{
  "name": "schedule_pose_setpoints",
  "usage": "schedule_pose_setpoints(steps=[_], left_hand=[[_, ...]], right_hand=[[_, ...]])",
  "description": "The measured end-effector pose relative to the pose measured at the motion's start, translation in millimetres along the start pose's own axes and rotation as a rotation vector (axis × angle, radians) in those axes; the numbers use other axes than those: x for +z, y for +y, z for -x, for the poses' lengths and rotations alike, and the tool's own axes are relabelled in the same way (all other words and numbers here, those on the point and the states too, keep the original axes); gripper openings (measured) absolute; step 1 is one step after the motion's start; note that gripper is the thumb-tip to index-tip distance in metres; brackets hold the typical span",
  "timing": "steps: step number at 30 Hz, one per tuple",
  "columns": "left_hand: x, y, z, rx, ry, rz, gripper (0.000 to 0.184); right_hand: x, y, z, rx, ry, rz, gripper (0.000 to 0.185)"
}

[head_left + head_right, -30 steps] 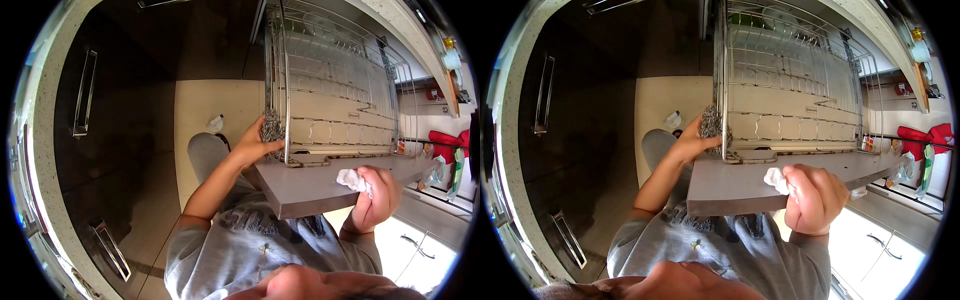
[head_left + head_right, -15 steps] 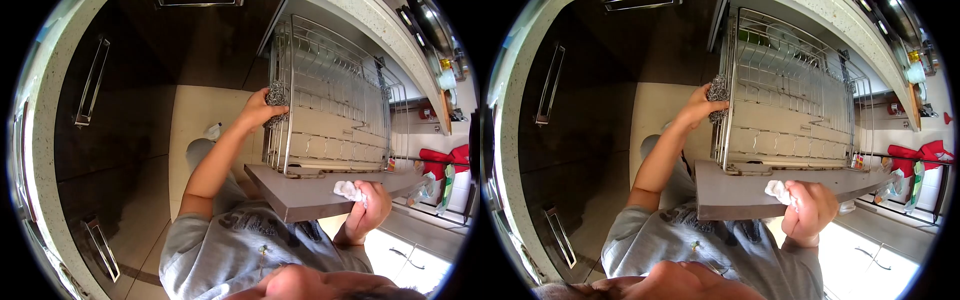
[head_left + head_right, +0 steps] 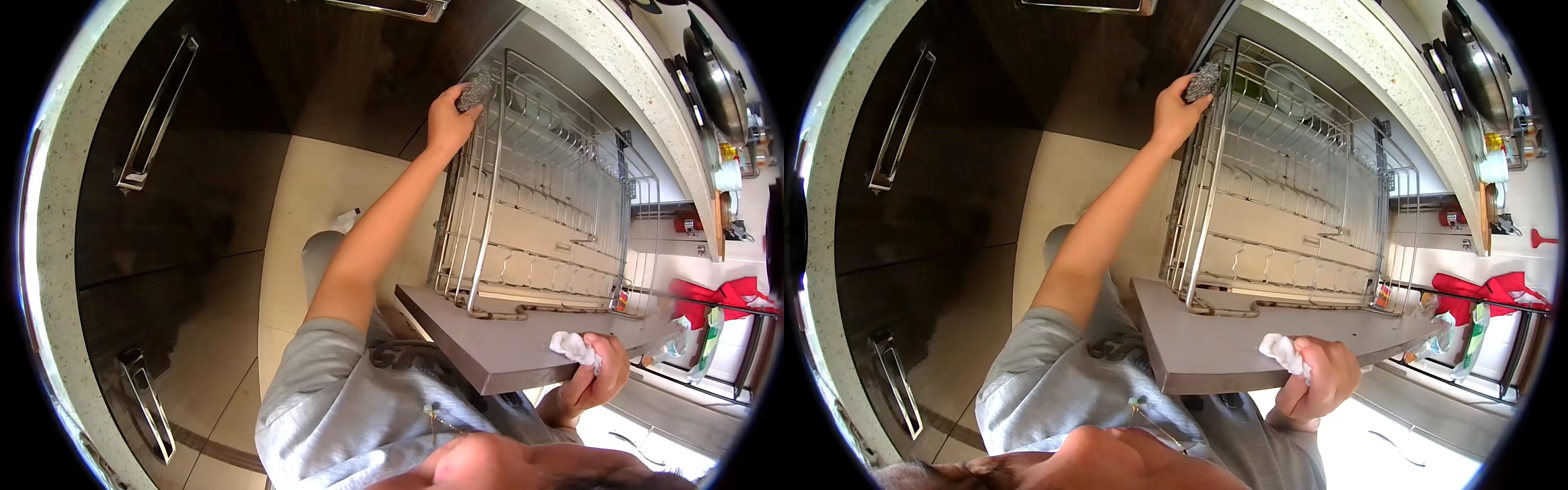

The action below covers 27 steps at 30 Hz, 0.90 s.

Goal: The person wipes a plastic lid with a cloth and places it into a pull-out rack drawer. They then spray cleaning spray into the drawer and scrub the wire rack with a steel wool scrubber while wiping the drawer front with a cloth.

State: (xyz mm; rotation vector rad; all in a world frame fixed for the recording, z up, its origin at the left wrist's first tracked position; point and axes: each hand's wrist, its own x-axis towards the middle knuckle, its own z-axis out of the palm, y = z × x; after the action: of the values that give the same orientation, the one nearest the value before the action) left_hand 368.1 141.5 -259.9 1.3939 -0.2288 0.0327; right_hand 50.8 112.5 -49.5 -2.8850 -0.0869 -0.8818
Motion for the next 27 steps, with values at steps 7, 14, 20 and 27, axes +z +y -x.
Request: schedule_pose_setpoints(steps=[7,14,20,27], left_hand=[[-13,18,24,-0.103,-0.192,-0.226,0.035],[-15,-1,51,-0.336,-0.105,0.139,0.032],[11,15,-8,-0.752,0.085,0.686,0.018],[9,-32,10,-0.392,0.149,0.38,0.026]], right_hand=[[0,-1,-2,-0.021,-0.004,0.006,0.024],[0,-3,-2,0.008,-0.008,-0.01,0.024],[2,-3,-1,0.051,0.031,-0.045,0.023],[0,0,2,0.025,-0.004,-0.029,0.022]])
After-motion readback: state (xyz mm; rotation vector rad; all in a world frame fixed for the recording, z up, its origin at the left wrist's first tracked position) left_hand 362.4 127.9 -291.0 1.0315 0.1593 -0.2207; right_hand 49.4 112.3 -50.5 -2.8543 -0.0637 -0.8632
